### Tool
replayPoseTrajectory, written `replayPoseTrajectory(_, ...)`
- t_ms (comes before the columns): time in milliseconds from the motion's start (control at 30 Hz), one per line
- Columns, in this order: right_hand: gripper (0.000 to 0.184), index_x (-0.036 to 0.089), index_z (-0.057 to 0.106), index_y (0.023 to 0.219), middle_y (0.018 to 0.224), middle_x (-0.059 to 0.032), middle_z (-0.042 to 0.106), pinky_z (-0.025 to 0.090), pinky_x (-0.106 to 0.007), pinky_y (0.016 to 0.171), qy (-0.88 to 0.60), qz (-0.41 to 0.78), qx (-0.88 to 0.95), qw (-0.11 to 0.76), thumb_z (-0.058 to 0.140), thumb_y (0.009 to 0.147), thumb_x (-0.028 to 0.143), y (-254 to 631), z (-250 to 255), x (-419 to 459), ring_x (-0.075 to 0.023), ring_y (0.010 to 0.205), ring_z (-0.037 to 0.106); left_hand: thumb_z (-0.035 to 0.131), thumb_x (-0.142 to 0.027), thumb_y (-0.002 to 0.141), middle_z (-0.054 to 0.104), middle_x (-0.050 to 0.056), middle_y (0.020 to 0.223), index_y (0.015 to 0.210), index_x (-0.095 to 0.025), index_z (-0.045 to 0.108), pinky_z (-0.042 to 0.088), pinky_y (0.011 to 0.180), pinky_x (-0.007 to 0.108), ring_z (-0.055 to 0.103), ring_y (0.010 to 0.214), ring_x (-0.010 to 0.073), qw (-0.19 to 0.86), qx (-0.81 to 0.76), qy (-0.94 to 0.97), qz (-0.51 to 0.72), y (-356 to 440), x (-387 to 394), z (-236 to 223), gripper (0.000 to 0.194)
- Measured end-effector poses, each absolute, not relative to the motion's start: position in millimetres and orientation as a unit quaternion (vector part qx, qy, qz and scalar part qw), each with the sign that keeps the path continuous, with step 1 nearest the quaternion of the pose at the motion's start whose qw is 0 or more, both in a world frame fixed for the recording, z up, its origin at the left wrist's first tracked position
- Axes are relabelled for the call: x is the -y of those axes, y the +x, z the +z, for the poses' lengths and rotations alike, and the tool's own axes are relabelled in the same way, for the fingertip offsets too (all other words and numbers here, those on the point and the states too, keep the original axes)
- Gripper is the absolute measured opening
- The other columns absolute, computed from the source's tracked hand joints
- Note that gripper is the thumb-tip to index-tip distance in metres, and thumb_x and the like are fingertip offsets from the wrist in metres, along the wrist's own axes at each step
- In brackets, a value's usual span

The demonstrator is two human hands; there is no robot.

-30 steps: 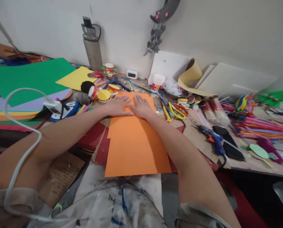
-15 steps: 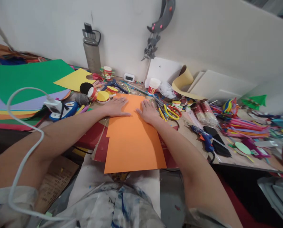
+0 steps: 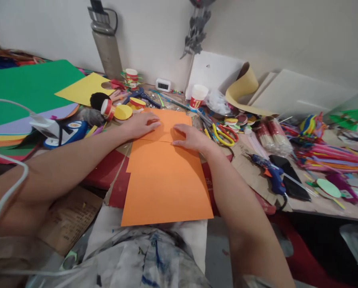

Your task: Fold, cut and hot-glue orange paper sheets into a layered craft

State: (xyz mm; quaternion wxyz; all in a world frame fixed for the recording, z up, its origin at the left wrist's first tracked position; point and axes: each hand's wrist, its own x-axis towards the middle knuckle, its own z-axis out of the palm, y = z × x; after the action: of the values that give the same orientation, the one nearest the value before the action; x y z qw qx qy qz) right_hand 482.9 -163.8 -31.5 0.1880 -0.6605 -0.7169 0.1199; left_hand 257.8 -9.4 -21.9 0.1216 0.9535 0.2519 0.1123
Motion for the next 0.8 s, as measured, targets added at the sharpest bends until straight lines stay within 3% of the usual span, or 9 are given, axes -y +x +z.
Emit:
replayPoseTrajectory(267,0.061,0.022,0.067,0.15,0.158,-0.0105,0.061,0.039,-0.052,0.129,-0.65,0.087,0.732,0.187,0.076,0.093,0.044,474.9,-28.4,166.9,-0.0324,0.149,0.054,0.043,-0.048,0.106,0.062,0.007,0.155,0.144,-0.019,0.067,0.034,0.129,0.038,0.052,0.149,0.0252,0.144,-0.145,0.976,0.077,259.1,15.8,-21.3,0.054)
replayPoseTrajectory(367,0.046,0.029,0.072,0.144,0.157,-0.0039,0.062,0.04,-0.052,0.129,-0.62,0.114,0.753,0.189,0.068,0.099,0.043,461.0,-22.1,172.6,-0.0308,0.149,0.055,0.041,-0.039,0.106,0.06,0.007,0.158,0.146,-0.018,0.066,0.033,0.13,0.036,0.051,0.15,0.0235,0.138,-0.126,0.981,0.053,258.6,14.1,-22.4,0.051)
replayPoseTrajectory(467,0.035,0.033,0.079,0.132,0.146,0.0012,0.07,0.043,-0.051,0.128,-0.602,0.164,0.763,0.17,0.063,0.102,0.042,453.3,-14.6,179.0,-0.0295,0.143,0.061,0.041,-0.033,0.104,0.055,0.007,0.164,0.15,-0.017,0.062,0.03,0.131,0.035,0.047,0.153,0.0219,0.138,-0.12,0.982,0.039,257.7,9.7,-23.9,0.052)
replayPoseTrajectory(633,0.026,0.032,0.086,0.116,0.128,0.0007,0.079,0.055,-0.049,0.118,-0.635,0.206,0.725,0.168,0.068,0.1,0.043,461.4,-1.9,187.1,-0.0301,0.132,0.07,0.044,-0.033,0.104,0.051,0.009,0.166,0.153,-0.014,0.058,0.03,0.131,0.033,0.046,0.154,0.0216,0.138,-0.112,0.984,0.029,257.1,6.4,-25.0,0.055)
replayPoseTrajectory(733,0.03,0.028,0.085,0.118,0.125,-0.0031,0.081,0.056,-0.051,0.114,-0.658,0.144,0.717,0.18,0.074,0.093,0.041,467.7,0.6,187.9,-0.0323,0.126,0.073,0.047,-0.033,0.103,0.056,0.01,0.162,0.149,-0.015,0.062,0.033,0.129,0.034,0.051,0.15,0.0228,0.132,-0.114,0.984,0.047,256.5,8.7,-22.9,0.052)
replayPoseTrajectory(800,0.045,0.025,0.081,0.128,0.135,-0.0065,0.077,0.052,-0.054,0.118,-0.657,0.095,0.727,0.175,0.081,0.085,0.039,471.5,-1.7,185.8,-0.0346,0.131,0.069,0.05,-0.035,0.102,0.062,0.009,0.156,0.144,-0.017,0.067,0.036,0.127,0.036,0.055,0.146,0.0239,0.124,-0.118,0.983,0.067,255.7,10.9,-20.1,0.049)
